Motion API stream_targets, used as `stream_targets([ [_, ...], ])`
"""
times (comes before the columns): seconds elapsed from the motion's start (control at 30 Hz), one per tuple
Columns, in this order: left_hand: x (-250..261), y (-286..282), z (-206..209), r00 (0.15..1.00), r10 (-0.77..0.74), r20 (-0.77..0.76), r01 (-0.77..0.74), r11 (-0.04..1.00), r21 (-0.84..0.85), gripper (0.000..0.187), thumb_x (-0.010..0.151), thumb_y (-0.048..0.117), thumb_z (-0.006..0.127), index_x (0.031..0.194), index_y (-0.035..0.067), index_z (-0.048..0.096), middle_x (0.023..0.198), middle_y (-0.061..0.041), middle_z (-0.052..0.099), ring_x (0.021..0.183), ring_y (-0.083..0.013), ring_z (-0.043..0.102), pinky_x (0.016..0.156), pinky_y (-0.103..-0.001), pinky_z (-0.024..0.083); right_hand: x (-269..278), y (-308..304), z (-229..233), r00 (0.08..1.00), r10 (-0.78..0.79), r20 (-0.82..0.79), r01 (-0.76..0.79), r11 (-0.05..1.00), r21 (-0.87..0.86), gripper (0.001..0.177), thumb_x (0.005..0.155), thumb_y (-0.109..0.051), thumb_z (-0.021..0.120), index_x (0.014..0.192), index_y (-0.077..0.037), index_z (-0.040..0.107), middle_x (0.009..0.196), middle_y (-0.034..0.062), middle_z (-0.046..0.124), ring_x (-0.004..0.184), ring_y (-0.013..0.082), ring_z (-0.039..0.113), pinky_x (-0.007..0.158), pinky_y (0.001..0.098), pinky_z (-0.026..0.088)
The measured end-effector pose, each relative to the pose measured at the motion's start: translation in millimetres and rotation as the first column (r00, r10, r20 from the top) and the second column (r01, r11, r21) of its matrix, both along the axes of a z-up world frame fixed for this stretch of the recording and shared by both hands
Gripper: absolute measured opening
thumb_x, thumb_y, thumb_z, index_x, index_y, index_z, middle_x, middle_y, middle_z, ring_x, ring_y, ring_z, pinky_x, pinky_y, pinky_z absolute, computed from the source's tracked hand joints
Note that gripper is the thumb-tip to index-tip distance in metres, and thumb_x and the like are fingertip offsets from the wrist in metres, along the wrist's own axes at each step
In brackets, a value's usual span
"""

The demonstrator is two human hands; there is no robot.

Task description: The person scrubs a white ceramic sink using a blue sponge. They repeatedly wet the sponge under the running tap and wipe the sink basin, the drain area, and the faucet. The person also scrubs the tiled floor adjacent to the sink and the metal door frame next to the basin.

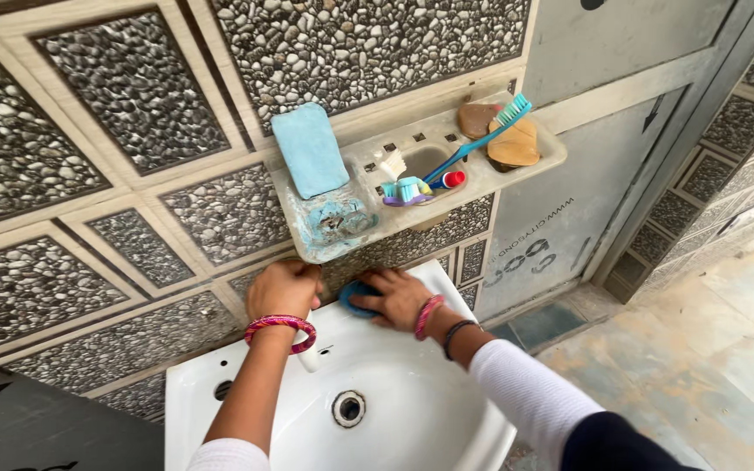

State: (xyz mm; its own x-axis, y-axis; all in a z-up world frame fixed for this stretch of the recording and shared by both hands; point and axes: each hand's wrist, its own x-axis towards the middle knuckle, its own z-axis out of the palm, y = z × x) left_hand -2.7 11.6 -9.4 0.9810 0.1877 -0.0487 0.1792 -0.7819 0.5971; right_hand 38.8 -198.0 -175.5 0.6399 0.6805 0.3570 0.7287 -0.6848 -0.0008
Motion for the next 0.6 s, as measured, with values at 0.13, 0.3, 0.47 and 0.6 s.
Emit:
stream_targets([
  [0.13,-1,0,4,1.0,0.015,-0.021,-0.015,1.0,0.021,0.032,0.086,0.041,0.058,0.073,0.022,0.081,0.059,0.001,0.072,0.065,-0.0172,0.072,0.069,-0.035,0.053,7,-29,11,0.987,-0.095,-0.132,0.083,0.992,-0.091,0.059,0.082,-0.039,0.076,0.138,-0.033,0.059,0.151,0.0095,0.043,0.136,0.0355,0.04,0.115,0.0508,0.032],
  [0.3,-4,-1,6,1.0,-0.007,-0.008,0.007,1.0,0.012,0.033,0.088,0.04,0.057,0.072,0.022,0.08,0.058,0.002,0.072,0.063,-0.0157,0.072,0.071,-0.034,0.053,12,-49,24,0.969,-0.155,-0.191,0.123,0.978,-0.168,0.06,0.083,-0.038,0.077,0.14,-0.034,0.057,0.152,0.0081,0.043,0.137,0.0356,0.042,0.115,0.0498,0.034],
  [0.47,-4,-3,10,1.0,-0.016,-0.01,0.017,0.999,0.032,0.035,0.089,0.04,0.056,0.071,0.022,0.08,0.057,0.003,0.072,0.062,-0.0149,0.071,0.072,-0.034,0.053,3,-40,34,0.951,-0.248,-0.182,0.209,0.955,-0.211,0.061,0.08,-0.038,0.079,0.137,-0.034,0.059,0.149,0.0087,0.045,0.136,0.0353,0.042,0.114,0.0506,0.036],
  [0.6,-3,-2,8,1.0,-0.023,-0.018,0.023,1.0,0.011,0.036,0.09,0.04,0.055,0.071,0.021,0.078,0.058,0.002,0.071,0.062,-0.0155,0.071,0.071,-0.035,0.053,-11,-48,47,0.902,-0.336,-0.269,0.266,0.926,-0.267,0.062,0.079,-0.04,0.079,0.138,-0.036,0.059,0.146,0.0093,0.047,0.137,0.0338,0.043,0.112,0.0483,0.04],
])
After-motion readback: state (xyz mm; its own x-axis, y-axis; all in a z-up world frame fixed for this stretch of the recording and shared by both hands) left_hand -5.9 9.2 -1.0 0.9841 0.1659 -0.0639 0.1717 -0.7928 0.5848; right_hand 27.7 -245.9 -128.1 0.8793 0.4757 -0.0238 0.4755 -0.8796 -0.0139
